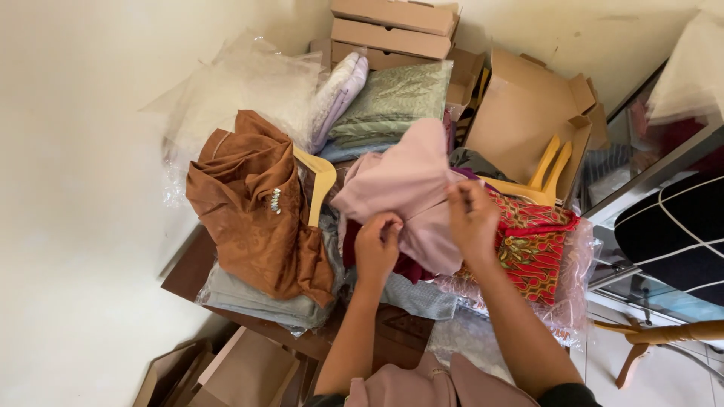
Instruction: Placing garments on hangers and buttoning them.
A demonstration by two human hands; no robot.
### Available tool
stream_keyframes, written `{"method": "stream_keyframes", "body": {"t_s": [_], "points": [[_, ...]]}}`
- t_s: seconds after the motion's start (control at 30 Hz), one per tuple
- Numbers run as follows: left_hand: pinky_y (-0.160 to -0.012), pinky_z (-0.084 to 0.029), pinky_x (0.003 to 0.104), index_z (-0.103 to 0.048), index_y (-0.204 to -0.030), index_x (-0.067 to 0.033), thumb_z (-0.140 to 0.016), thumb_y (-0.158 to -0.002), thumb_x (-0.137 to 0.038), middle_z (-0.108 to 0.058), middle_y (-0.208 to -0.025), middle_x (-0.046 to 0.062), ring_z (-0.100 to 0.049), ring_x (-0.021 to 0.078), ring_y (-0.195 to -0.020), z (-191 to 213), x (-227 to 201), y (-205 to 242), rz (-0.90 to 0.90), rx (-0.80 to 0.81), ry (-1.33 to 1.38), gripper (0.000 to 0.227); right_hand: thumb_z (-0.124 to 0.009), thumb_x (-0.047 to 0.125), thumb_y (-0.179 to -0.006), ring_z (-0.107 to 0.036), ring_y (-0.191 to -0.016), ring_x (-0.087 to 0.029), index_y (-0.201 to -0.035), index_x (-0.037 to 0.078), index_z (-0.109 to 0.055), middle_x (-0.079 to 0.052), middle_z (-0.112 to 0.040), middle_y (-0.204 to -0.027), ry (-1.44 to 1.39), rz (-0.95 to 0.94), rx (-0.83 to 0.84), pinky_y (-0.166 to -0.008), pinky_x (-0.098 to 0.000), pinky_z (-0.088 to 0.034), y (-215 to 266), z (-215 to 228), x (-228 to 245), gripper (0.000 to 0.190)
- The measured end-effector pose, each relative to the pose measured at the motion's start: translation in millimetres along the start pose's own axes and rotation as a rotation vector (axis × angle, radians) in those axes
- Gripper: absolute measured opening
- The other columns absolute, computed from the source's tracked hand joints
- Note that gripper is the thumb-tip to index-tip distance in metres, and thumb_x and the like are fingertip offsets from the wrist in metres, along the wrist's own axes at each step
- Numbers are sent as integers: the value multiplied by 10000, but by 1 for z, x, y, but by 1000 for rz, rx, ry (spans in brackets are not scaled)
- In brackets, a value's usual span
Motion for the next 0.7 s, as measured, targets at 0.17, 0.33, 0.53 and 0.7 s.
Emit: {"method": "stream_keyframes", "body": {"t_s": [0.17, 0.33, 0.53, 0.7], "points": [[-749, -550, 366, -685, -926, -19, -703, -859, -3, -730, -909, 108, -709, 288, -824, 17, 15, -1, -37, -24, -123, 72, -713, 126, -1057, -481, -705, -20, -1004, -6, -676, 55, -604, -810, -48, 44, -153, -615, -205, -418, -35, 45, 6, 146], [-761, -539, 390, -691, -910, -14, -702, -837, 6, -731, -898, 115, -700, 312, -837, 11, 13, -2, -44, -3, -189, 77, -725, 140, -1048, -480, -696, -28, -993, -10, -688, 47, -602, -793, -60, -32, -147, -613, -216, -411, -36, 47, -47, 164], [-849, -526, 417, -702, -958, -34, -709, -861, -38, -717, -982, 133, -678, 343, -940, 9, 30, 8, -40, -23, -327, 98, -736, 136, -991, -616, -754, -85, -1031, 12, -726, -7, -706, -848, 128, -74, 49, -693, -251, -509, -19, 57, -88, 130], [-990, -466, 473, -658, -1164, -22, -679, -881, -31, -606, -1264, 203, -593, 398, -1171, -21, -29, 19, -182, -134, -385, 283, -712, 132, -959, -657, -850, -70, -1110, 33, -707, 1, -733, -943, 1, -187, 176, -762, -231, -531, -1, 121, -108, 180]]}}
Point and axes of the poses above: each hand's wrist, its own y-axis away from the middle knuckle, its own z-axis out of the back of the hand, x = y × z, the point moved 7 cm from there along -y, towards the middle knuckle
